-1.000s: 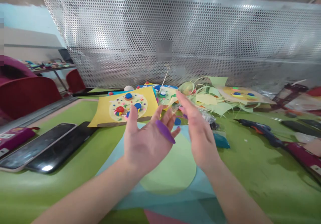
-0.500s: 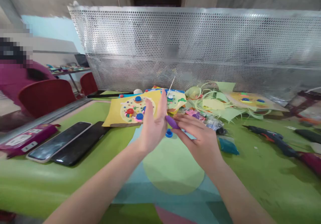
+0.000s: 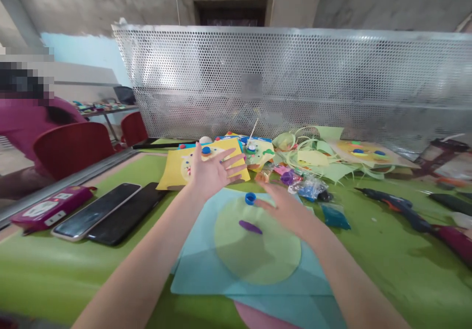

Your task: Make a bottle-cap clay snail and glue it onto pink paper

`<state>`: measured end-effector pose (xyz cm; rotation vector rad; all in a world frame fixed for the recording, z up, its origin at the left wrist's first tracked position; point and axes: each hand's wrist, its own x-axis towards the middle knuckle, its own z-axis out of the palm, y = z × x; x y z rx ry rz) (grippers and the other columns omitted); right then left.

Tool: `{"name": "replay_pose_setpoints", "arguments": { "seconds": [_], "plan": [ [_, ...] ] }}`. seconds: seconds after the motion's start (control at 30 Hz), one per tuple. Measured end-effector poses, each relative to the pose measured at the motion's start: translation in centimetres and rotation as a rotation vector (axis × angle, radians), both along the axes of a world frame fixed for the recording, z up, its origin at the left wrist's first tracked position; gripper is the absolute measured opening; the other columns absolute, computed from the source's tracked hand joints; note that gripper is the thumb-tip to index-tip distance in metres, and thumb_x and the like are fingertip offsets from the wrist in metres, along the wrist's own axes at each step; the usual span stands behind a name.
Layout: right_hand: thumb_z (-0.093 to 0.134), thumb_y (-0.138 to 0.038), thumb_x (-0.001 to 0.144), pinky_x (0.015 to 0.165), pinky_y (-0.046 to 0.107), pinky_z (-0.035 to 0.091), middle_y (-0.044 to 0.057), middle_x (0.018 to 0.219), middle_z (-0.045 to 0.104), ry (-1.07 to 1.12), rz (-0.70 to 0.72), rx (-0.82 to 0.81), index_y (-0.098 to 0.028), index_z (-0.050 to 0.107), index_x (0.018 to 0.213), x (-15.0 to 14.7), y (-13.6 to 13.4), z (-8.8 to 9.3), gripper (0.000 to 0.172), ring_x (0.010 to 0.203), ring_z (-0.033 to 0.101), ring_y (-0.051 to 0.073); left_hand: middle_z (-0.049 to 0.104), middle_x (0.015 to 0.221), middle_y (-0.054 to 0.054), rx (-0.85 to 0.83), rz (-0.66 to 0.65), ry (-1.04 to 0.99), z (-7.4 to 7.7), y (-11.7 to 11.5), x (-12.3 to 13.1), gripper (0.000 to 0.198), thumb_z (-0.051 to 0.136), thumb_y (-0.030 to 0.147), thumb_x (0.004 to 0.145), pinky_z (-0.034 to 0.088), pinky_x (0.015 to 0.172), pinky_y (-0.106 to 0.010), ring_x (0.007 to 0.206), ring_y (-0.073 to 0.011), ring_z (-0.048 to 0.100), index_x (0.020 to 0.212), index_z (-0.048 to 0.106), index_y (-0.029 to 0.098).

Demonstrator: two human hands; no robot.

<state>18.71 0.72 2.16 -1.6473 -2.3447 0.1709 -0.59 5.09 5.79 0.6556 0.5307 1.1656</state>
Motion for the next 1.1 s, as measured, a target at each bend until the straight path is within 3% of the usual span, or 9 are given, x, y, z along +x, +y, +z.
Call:
{"name": "replay_pose_setpoints", "arguments": {
  "seconds": [0.1,0.17,0.23,0.37,0.53,0.67,0.77,0.97,1.1],
  "plan": [
    [0.043,-0.03,0.091,0.086,0.037,0.044,0.014,0.114,0.061,-0.103,-0.194,0.011,-0.014,0.057,0.113,1.4,1.9,-0.2,0.03,0.108,0.055,0.025,0.054,0.124,-0.024,0.003,0.022,0.002,-0.1,0.0,0.3,0.086,0.014,0.07,0.079,0.031,0.092,-0.047,0.115,-0.0408,0.048,0.129,0.043,0.005],
    [0.047,-0.036,0.089,0.079,0.044,0.047,0.015,0.095,0.066,-0.177,-0.284,-0.043,-0.011,0.063,0.095,2.0,3.2,-1.1,0.031,0.094,0.061,0.028,0.056,0.121,-0.024,-0.01,0.021,-0.009,-0.2,0.2,0.4,0.084,0.015,0.068,0.081,0.031,0.092,-0.047,0.114,-0.04,0.049,0.129,0.044,0.005],
    [0.049,-0.041,0.088,0.075,0.042,0.049,0.009,0.089,0.065,-0.239,-0.307,-0.083,-0.012,0.062,0.093,2.2,4.1,-2.2,0.032,0.084,0.062,0.022,0.056,0.121,-0.024,-0.028,0.002,-0.024,-0.5,0.4,0.4,0.083,0.015,0.067,0.081,0.03,0.093,-0.049,0.113,-0.0399,0.05,0.13,0.042,0.006],
    [0.051,-0.035,0.089,0.073,0.035,0.05,0.004,0.094,0.062,-0.279,-0.234,-0.001,-0.014,0.058,0.099,1.5,4.4,-3.0,0.024,0.08,0.06,0.015,0.054,0.124,-0.023,-0.033,-0.028,-0.09,-1.1,0.4,0.7,0.088,0.012,0.072,0.078,0.03,0.093,-0.052,0.115,-0.0403,0.048,0.131,0.039,0.008],
    [0.034,-0.026,0.094,0.069,0.031,0.039,0.003,0.064,0.06,-0.184,-0.069,0.308,-0.016,0.058,0.072,-0.7,1.7,-0.8,0.034,0.064,0.057,0.015,0.052,0.127,-0.02,-0.018,0.031,-0.176,-1.7,-0.1,1.7,0.087,0.013,0.075,0.076,0.035,0.092,-0.047,0.116,-0.0374,0.047,0.129,0.041,0.012],
    [0.03,-0.031,0.094,0.065,0.026,0.033,0.001,0.057,0.057,-0.091,0.112,0.472,-0.018,0.052,0.062,-3.3,-0.2,0.3,0.041,0.061,0.054,0.013,0.052,0.127,-0.02,-0.063,0.006,-0.199,-1.9,-1.0,2.9,0.081,0.02,0.071,0.078,0.037,0.09,-0.045,0.116,-0.0355,0.047,0.13,0.038,0.013],
    [0.031,-0.031,0.093,0.066,0.028,0.032,0.001,0.056,0.057,-0.043,0.153,0.54,-0.018,0.05,0.059,-4.0,0.1,0.4,0.041,0.06,0.053,0.015,0.052,0.125,-0.02,-0.086,-0.051,-0.207,-1.8,-2.0,3.7,0.081,0.021,0.069,0.079,0.038,0.091,-0.043,0.115,-0.0339,0.048,0.133,0.034,0.01],
    [0.039,-0.053,0.085,0.072,0.037,0.035,0.01,0.072,0.061,0.097,-0.016,0.627,-0.015,0.054,0.075,-2.6,1.0,-0.1,0.042,0.075,0.054,0.025,0.061,0.109,-0.017,-0.095,-0.183,-0.26,-2.0,-3.4,4.7,0.081,0.017,0.071,0.08,0.041,0.086,-0.037,0.099,-0.0288,0.058,0.129,0.04,0.01],
    [0.042,-0.067,0.075,0.081,0.044,0.037,0.023,0.111,0.053,0.266,-0.161,0.632,-0.004,0.044,0.115,-2.3,1.2,-0.6,0.075,0.101,0.048,0.035,0.061,0.106,-0.017,-0.111,-0.273,-0.292,-2.3,-3.7,5.2,0.081,0.017,0.072,0.079,0.038,0.089,-0.037,0.101,-0.0281,0.057,0.126,0.043,0.01]
  ]
}}
